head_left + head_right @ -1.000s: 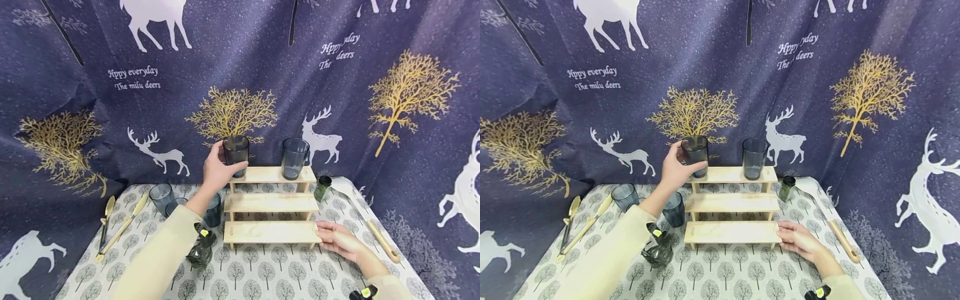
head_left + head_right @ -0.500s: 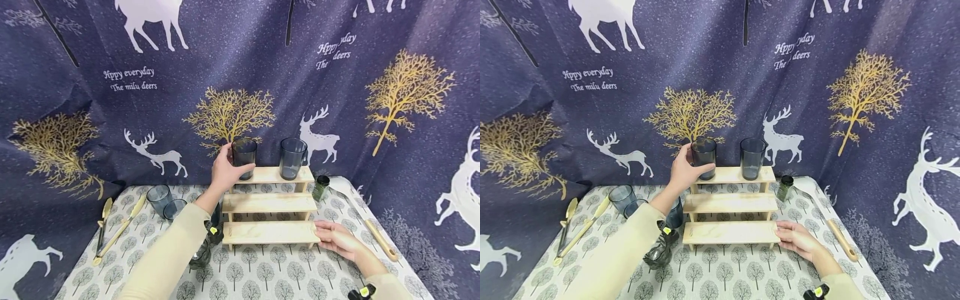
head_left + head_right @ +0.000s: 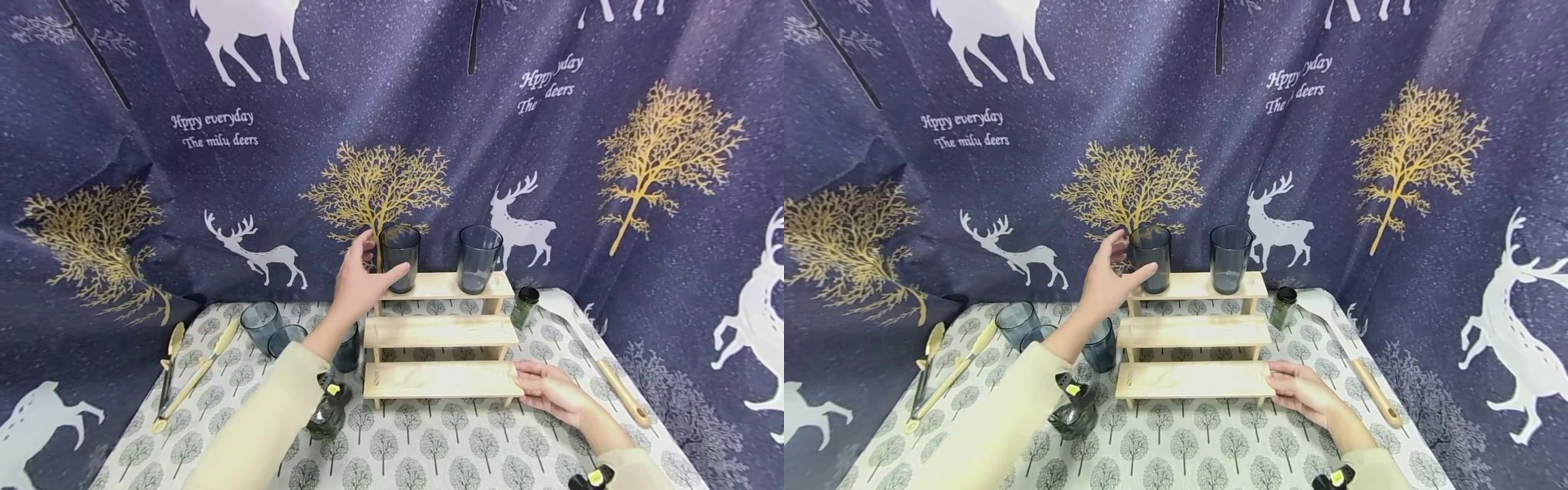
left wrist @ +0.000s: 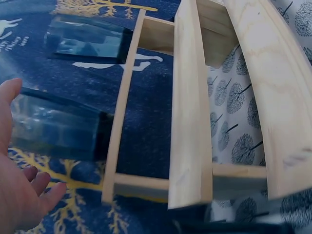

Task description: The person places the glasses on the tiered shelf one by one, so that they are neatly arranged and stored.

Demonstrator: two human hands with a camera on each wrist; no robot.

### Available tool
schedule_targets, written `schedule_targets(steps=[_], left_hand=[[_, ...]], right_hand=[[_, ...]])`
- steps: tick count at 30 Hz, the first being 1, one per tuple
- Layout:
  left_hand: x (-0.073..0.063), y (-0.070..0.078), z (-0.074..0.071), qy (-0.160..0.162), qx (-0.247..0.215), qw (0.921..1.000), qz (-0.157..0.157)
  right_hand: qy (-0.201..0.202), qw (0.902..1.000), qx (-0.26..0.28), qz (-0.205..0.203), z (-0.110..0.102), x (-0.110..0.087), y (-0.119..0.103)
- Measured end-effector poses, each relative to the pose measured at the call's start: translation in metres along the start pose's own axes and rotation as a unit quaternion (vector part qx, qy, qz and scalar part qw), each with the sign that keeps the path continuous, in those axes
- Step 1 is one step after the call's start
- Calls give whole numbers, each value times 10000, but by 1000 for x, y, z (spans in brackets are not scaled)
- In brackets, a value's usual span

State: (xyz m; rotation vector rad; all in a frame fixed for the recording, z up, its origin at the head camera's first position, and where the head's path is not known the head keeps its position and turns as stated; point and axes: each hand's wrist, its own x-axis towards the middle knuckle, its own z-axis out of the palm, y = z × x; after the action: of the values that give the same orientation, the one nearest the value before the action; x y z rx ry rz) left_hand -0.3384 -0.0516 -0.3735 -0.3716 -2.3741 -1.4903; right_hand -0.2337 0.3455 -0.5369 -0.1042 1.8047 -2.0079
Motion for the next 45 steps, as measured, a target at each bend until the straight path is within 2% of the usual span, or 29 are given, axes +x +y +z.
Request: schedule_targets(steps=[5,9,13,19,22,25,29,31,34,36,40,42,45], left_hand=[[-23,-2,-22,70,98,9989,449],[-48,-7,-36,183,167,9970,737],[-79,-17,-48,278,238,9965,758],[-125,-46,-63,491,927,9928,584],[-139,-65,-72,755,1245,9883,456],[-146,-87,-81,1001,1509,9828,364],[-147,-116,-91,1220,1791,9760,232],[-148,-128,-95,1276,1817,9750,103],[-148,-141,-98,1305,1667,9770,-255],[-147,-148,-99,1243,1502,9792,-565],[-144,-159,-102,887,1022,9846,-1105],[-143,-164,-102,666,813,9866,-1250],[-142,-171,-100,471,653,9889,-1249]], right_hand=[[111,9999,-12,54,0,-1,-1],[120,9999,-29,89,-1,-2,-1],[95,9999,-13,84,-2,-4,-1],[103,9999,38,75,-3,-4,1],[59,10000,53,45,-3,-5,1],[-2,10000,81,4,-2,-5,1],[-22,9999,120,9,-3,-5,1],[-34,9999,123,31,-3,-4,2],[-63,9999,144,37,-4,-3,3],[-90,9999,141,13,-4,-3,3],[-88,9999,146,4,-3,-2,3],[-70,9999,131,29,-2,-1,2],[-19,10000,51,80,-1,0,0]])
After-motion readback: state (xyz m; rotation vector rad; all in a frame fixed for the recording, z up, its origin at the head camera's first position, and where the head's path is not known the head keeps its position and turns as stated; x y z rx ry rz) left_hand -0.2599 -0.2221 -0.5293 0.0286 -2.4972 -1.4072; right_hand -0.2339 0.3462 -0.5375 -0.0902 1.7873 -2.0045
